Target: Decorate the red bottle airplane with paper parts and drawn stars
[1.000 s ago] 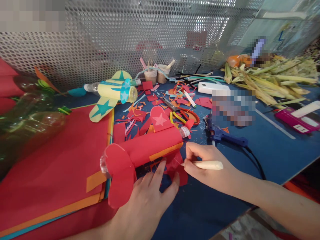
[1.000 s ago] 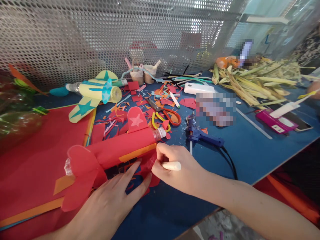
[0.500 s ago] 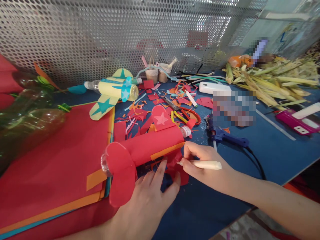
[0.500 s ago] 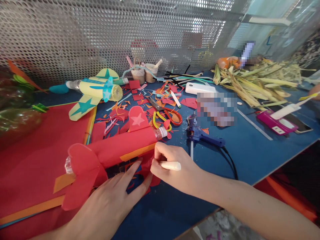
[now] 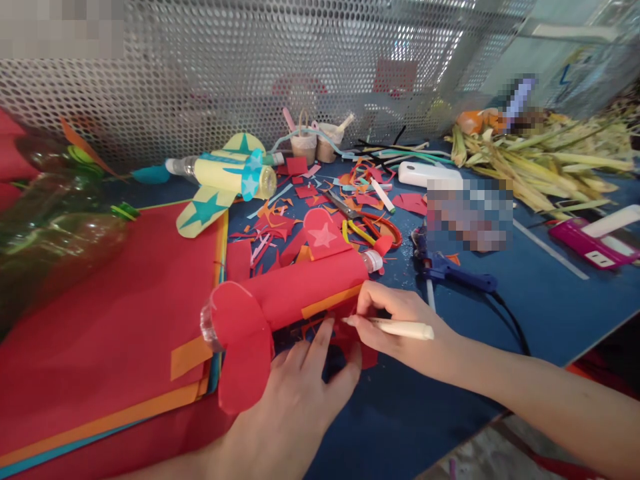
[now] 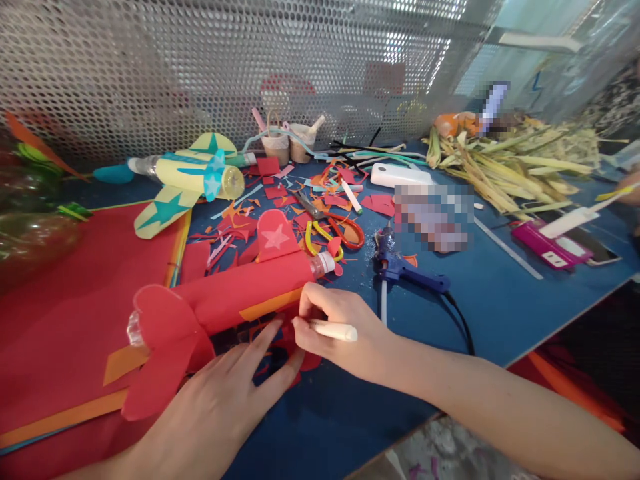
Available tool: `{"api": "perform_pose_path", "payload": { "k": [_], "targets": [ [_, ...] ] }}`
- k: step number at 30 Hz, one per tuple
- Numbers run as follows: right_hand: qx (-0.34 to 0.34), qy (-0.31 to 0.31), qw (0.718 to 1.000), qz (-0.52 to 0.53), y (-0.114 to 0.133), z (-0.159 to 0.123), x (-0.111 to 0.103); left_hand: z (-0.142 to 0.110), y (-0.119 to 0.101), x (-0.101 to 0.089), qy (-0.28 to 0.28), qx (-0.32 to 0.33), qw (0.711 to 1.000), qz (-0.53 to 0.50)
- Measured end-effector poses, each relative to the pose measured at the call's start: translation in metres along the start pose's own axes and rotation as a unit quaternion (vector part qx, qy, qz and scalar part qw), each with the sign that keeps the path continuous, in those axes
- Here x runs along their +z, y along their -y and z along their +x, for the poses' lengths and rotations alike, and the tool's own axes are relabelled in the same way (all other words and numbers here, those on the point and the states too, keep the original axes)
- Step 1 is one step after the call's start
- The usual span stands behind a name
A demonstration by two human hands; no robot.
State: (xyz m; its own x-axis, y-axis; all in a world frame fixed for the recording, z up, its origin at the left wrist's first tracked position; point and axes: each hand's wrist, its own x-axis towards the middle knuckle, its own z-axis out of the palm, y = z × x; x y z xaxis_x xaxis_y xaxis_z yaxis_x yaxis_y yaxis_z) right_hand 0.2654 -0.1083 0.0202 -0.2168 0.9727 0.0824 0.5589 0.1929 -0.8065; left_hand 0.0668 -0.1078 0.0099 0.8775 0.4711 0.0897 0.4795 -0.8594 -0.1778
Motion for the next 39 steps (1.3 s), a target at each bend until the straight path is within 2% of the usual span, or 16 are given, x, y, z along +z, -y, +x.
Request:
{"api": "perform_pose_path", "payload": {
  "k": [6, 8, 11, 17, 22, 31, 39],
  "targets": [
    [0.007, -0.09, 0.994, 0.061, -0.003, -0.005, -0.007, 0.0, 0.002, -0.002, 0.007, 0.004, 1.0, -0.002],
    [0.011, -0.101, 0.991, 0.087, -0.004, -0.006, -0.008, 0.0, 0.002, -0.003, 0.003, 0.007, 1.0, 0.001],
    [0.015, -0.084, 0.993, 0.075, -0.006, -0.005, -0.007, -0.002, 0.004, -0.001, -0.005, 0.017, 1.0, 0.007],
    [0.034, -0.071, 0.995, 0.056, -0.011, -0.003, -0.004, -0.005, 0.005, 0.002, 0.022, 0.023, 0.999, -0.004],
    [0.047, -0.059, 0.995, 0.066, -0.017, -0.002, -0.003, -0.005, 0.005, 0.0, 0.006, 0.03, 0.999, 0.015],
    [0.022, -0.045, 0.997, 0.055, -0.022, -0.002, -0.003, -0.004, 0.005, 0.002, 0.004, 0.029, 0.999, 0.034],
    [0.035, -0.045, 0.997, 0.053, -0.019, -0.002, -0.003, -0.003, 0.003, 0.0, 0.02, 0.01, 1.0, -0.005]
  ]
}}
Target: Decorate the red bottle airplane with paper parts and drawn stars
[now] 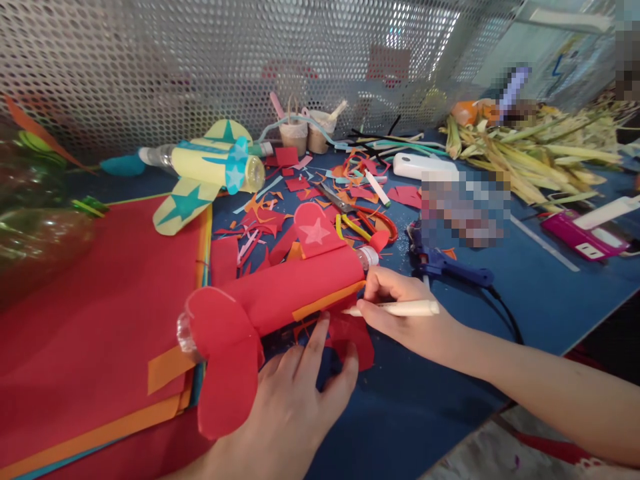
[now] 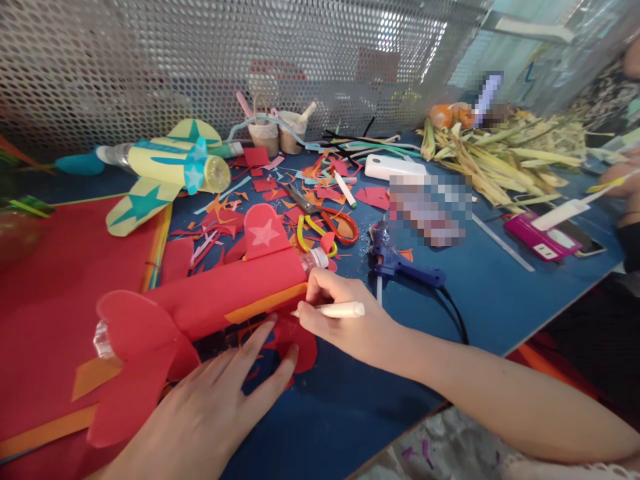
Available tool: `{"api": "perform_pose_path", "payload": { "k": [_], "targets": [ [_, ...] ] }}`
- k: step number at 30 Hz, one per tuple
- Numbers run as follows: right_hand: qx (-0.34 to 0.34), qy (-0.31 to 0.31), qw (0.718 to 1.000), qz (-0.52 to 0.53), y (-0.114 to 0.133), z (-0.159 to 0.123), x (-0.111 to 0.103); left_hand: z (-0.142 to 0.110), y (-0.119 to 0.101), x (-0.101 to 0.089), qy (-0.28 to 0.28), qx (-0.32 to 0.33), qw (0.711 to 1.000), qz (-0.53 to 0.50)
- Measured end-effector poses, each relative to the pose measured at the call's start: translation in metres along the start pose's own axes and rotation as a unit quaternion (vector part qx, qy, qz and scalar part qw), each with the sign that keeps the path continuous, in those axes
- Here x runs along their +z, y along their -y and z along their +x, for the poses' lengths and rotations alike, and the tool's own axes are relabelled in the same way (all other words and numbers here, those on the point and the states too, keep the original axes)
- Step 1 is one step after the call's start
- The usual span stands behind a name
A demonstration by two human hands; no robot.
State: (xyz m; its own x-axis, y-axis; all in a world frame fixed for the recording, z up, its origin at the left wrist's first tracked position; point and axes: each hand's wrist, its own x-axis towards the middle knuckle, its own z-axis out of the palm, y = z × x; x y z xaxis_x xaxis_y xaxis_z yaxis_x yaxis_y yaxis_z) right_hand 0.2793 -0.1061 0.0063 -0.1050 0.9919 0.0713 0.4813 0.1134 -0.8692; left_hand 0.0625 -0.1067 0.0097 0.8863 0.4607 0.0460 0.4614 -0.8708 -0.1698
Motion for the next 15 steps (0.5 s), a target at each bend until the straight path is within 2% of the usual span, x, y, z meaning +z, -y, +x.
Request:
{"api": "perform_pose_path", "payload": {
  "k": [4, 15],
  "targets": [
    [0.01, 0.0, 1.0, 0.018, 0.0004, -0.0001, 0.0007, 0.0004, -0.0008, -0.0033, 0.008, -0.005, 1.0, -0.003],
    [0.009, -0.006, 1.0, 0.014, 0.0002, 0.0005, 0.0011, 0.001, 0.0005, 0.0027, -0.019, 0.014, 1.0, 0.012]
  ]
}}
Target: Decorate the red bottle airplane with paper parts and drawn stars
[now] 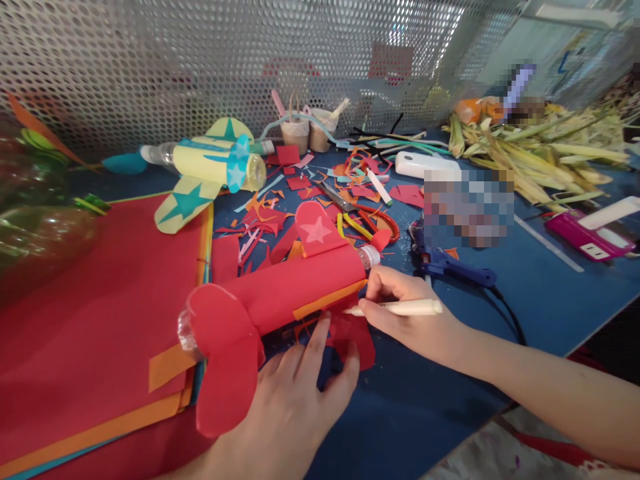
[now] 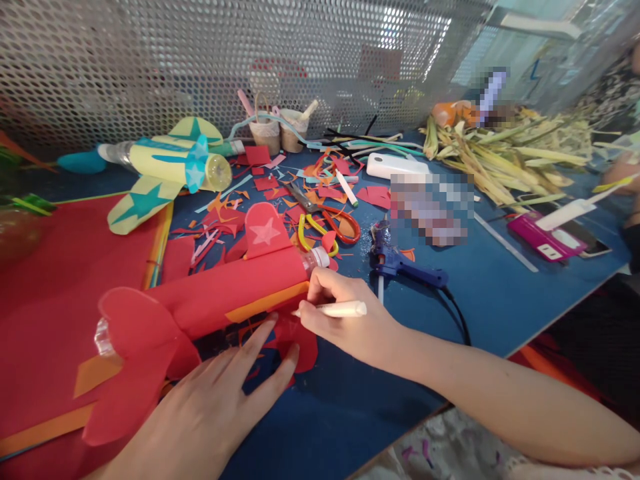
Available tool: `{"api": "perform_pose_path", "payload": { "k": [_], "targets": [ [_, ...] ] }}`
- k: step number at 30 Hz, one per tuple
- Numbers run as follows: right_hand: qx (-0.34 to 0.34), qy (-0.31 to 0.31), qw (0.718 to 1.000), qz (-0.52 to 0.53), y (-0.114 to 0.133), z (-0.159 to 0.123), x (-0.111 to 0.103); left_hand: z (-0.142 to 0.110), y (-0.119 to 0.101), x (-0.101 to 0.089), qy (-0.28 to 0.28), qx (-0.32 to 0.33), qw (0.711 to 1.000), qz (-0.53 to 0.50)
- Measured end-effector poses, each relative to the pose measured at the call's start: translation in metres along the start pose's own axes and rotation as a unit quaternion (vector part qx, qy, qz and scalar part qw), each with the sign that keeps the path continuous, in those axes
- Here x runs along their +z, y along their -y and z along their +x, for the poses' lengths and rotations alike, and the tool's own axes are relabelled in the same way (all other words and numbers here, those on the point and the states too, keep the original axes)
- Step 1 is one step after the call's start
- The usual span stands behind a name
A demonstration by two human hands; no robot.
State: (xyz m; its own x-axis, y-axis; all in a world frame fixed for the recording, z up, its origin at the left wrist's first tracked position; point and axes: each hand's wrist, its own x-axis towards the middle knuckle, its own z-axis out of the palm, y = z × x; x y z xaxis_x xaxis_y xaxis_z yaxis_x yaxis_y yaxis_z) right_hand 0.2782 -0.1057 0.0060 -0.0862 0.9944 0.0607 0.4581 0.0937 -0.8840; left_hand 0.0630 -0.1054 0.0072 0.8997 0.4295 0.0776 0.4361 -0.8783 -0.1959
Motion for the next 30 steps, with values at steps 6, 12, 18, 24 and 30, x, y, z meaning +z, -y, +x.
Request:
{"api": "perform_pose_path", "payload": {
  "k": [6, 12, 18, 24, 30],
  "targets": [
    [0.004, 0.002, 1.0, -0.014, 0.0011, 0.0, -0.001, -0.0008, -0.002, -0.005, 0.023, -0.022, 0.999, -0.018],
    [-0.008, -0.003, 1.0, -0.024, 0.0003, -0.0004, -0.001, -0.0007, -0.0013, -0.0017, 0.017, -0.019, 0.999, -0.033],
    [-0.014, -0.004, 1.0, -0.019, 0.0001, 0.0001, -0.0006, -0.0016, -0.0007, -0.0004, -0.002, -0.002, 1.0, -0.006],
    [-0.013, -0.015, 1.0, 0.001, 0.0026, -0.0002, -0.001, 0.0001, -0.0001, -0.0028, 0.001, 0.002, 1.0, 0.016],
    [-0.012, 0.022, 1.0, -0.008, 0.0079, -0.0004, -0.0017, 0.0016, 0.0001, -0.0034, -0.009, -0.004, 1.0, 0.007]
  ]
}}
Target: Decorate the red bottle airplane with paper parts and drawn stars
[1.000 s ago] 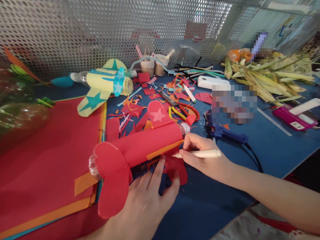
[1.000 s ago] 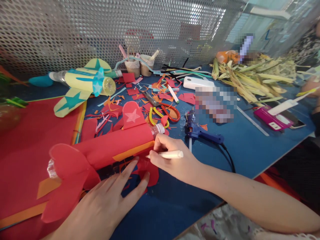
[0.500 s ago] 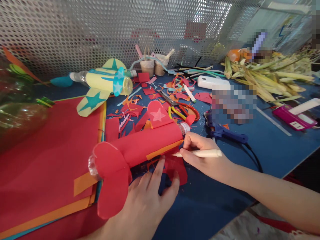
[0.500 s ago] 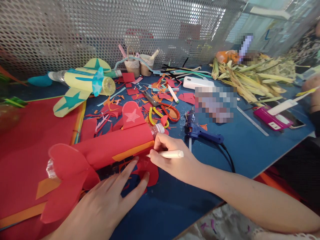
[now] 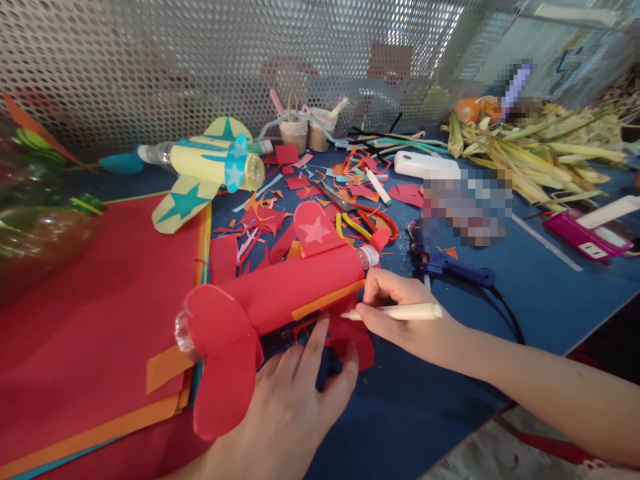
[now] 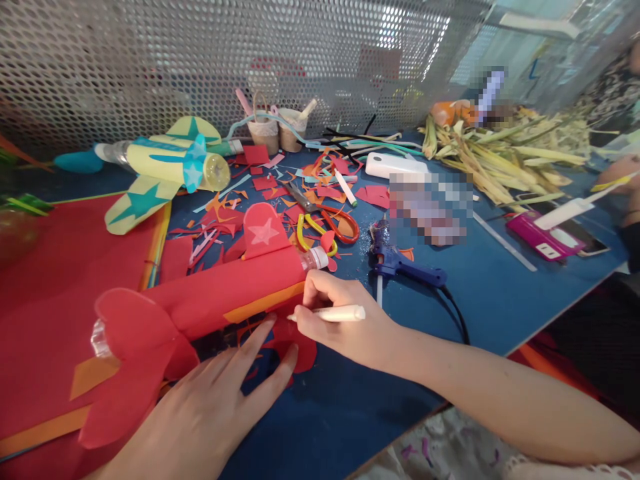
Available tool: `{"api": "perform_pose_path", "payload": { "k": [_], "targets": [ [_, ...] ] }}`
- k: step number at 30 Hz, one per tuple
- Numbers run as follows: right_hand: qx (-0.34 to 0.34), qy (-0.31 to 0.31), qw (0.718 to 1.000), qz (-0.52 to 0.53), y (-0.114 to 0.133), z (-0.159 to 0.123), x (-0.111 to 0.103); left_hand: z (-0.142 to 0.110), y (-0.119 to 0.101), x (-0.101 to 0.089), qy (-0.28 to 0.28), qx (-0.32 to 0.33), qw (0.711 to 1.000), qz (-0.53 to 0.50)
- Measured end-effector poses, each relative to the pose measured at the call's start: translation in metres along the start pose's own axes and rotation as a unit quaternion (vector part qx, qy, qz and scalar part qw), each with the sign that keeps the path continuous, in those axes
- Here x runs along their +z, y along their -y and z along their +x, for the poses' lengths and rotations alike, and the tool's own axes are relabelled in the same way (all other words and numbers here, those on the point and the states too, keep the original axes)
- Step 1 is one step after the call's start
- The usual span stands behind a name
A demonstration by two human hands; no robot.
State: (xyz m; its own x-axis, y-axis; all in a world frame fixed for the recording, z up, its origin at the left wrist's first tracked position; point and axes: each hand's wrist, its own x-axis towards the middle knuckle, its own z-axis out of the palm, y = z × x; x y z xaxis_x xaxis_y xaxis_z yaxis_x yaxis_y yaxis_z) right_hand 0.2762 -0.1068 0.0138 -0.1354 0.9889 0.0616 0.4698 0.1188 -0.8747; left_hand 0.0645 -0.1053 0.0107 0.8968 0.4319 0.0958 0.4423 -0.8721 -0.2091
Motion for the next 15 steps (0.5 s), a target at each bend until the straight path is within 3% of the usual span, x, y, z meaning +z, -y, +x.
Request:
{"api": "perform_pose_path", "payload": {
  "k": [15],
  "targets": [
    [-0.004, -0.002, 1.0, -0.028, 0.0002, -0.0008, 0.0004, -0.0026, -0.0005, 0.0015, 0.007, -0.001, 1.0, -0.008]
  ]
}}
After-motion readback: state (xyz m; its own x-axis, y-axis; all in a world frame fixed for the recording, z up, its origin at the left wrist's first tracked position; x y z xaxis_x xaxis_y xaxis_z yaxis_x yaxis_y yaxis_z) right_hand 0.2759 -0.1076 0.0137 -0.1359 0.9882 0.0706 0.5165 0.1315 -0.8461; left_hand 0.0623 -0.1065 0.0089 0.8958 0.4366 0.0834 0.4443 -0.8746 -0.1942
